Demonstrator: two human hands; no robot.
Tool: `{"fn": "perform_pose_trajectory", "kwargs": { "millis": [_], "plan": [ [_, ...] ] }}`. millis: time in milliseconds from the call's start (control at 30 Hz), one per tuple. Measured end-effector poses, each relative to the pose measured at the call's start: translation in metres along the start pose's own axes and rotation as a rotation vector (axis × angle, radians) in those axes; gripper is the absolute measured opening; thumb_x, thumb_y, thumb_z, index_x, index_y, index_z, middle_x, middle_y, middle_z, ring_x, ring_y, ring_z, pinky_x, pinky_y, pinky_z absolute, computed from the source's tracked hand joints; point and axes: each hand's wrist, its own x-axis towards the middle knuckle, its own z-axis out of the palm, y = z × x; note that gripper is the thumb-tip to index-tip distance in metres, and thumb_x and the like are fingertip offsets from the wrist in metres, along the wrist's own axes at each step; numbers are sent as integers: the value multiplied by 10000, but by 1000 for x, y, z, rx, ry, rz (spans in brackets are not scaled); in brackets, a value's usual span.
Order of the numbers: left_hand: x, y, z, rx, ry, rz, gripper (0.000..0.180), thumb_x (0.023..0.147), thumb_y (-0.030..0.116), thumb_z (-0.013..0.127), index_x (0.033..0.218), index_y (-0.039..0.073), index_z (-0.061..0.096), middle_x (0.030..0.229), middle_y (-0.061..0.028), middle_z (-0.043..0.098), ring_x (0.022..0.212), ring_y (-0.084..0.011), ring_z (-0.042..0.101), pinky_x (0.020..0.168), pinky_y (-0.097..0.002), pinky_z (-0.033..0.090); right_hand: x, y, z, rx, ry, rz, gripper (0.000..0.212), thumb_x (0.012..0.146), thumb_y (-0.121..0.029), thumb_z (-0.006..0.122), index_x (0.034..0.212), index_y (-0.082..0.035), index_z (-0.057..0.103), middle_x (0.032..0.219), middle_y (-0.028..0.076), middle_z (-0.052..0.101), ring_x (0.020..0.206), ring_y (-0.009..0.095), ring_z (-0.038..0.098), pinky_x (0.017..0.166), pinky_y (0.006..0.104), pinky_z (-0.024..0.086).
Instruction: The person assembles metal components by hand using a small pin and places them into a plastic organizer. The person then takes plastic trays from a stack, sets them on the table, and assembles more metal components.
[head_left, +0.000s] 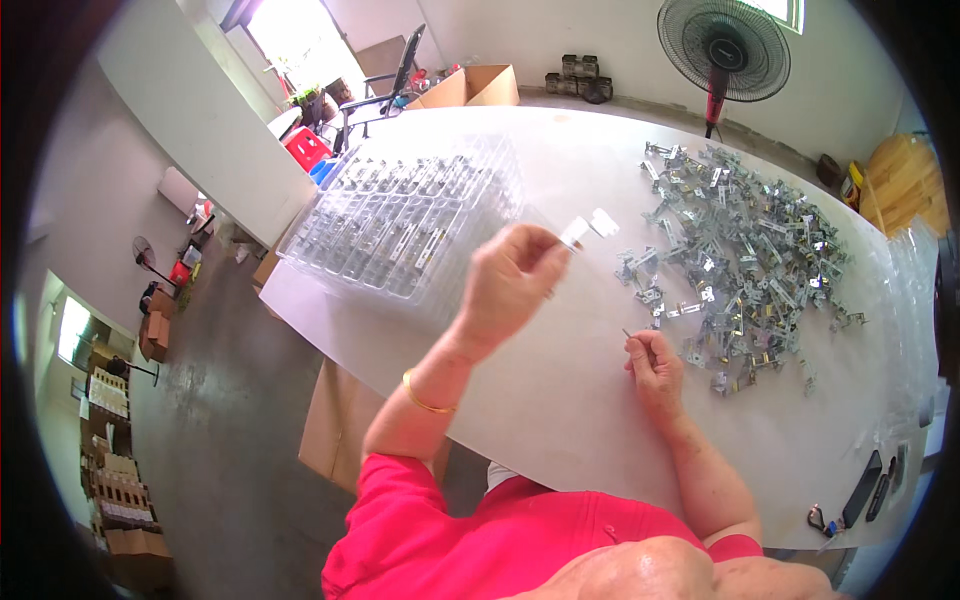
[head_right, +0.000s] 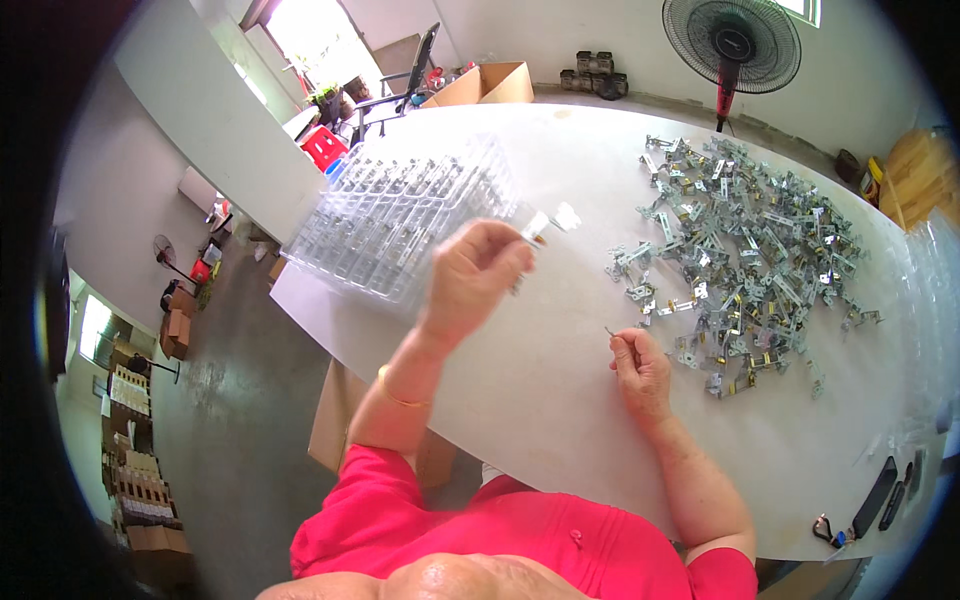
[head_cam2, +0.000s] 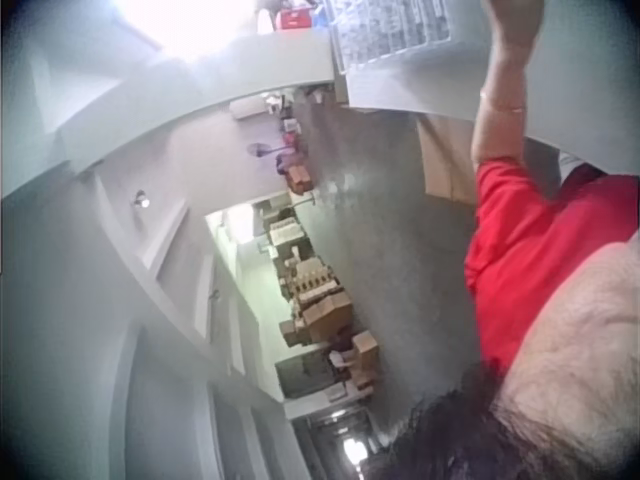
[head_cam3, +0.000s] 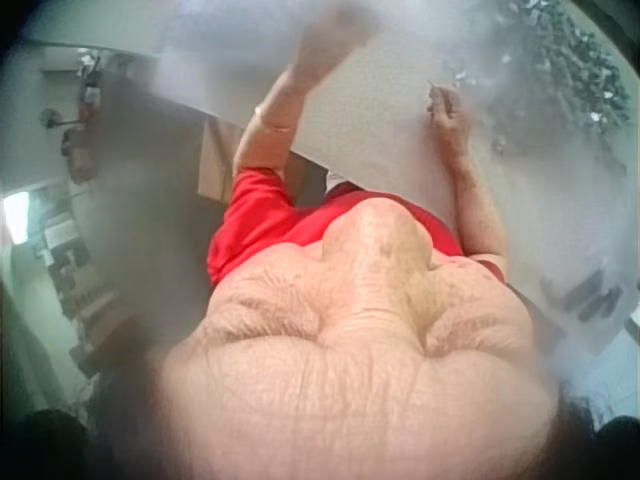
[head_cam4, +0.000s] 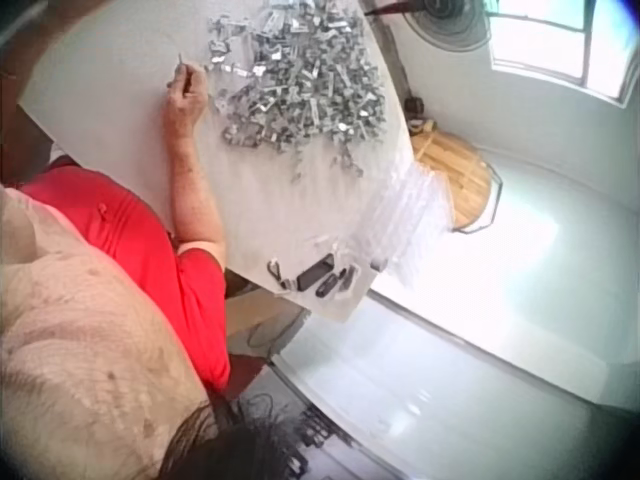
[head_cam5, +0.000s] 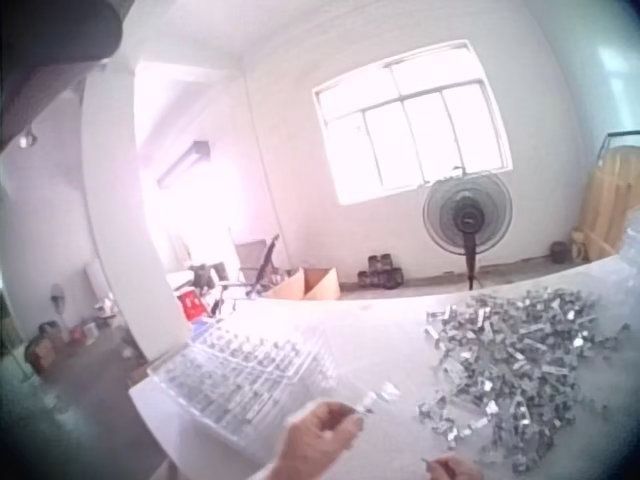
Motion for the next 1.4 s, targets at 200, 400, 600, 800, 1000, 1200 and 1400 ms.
{"fn": "perform_pose_trajectory", "kwargs": {
  "millis": [200, 400, 600, 800, 1000, 1200, 1400],
  "plan": [
    [74, 26, -64, 350, 229, -13, 196, 896, 157, 725, 932, -34, 701, 789, -34, 707, 691, -65, 629, 624, -216, 502, 0, -8, -1, -53, -4, -9, 77, 978, -116, 641, 956, -43, 629, 746, -26, 574, 626, 60, 558, 568, 224, 453],
    [144, -30, -114, 759, 299, -62, 292, 818, 272, 798, 814, -14, 737, 734, -96, 727, 643, -110, 655, 609, -279, 520, 0, -6, 2, -39, -36, -22, 67, 967, -108, 648, 953, -45, 632, 736, -24, 575, 629, 56, 553, 573, 228, 460],
    [168, -54, -109, 888, 197, -205, 366, 704, 358, 779, 831, 17, 749, 850, -195, 740, 895, -299, 719, 878, -381, 536, 0, -3, 0, -34, -29, -6, 62, 957, -106, 656, 943, -49, 636, 717, -23, 571, 629, 58, 551, 575, 233, 453],
    [178, -67, -109, 1017, 167, -219, 381, 731, 411, 784, 804, 37, 774, 791, -131, 750, 774, -224, 728, 776, -345, 554, 1, 0, -1, -80, -60, -8, 73, 980, -125, 636, 973, -52, 633, 759, -33, 608, 647, 58, 575, 593, 225, 470],
    [180, -63, -102, 1047, 138, -271, 381, 712, 261, 685, 937, -41, 746, 915, -247, 725, 936, -360, 714, 880, -386, 541, 2, 0, -1, -106, -65, -29, 73, 975, -124, 641, 970, -51, 637, 754, -28, 607, 648, 63, 579, 593, 225, 470],
    [181, -67, -95, 1095, 79, -287, 420, 712, 243, 676, 1004, -54, 729, 977, -262, 718, 997, -368, 703, 907, -410, 532, 1, 0, 1, -93, -43, -35, 66, 949, -97, 658, 927, -41, 629, 709, -1, 574, 614, 73, 552, 564, 244, 443],
    [174, -61, -89, 1155, 95, -297, 418, 724, 245, 666, 1018, -45, 728, 1056, -281, 699, 1035, -392, 686, 919, -440, 529, -1, 2, 1, -84, -41, -40, 73, 949, -101, 660, 922, -41, 627, 704, 0, 570, 614, 72, 551, 561, 246, 438]
  ]
}}
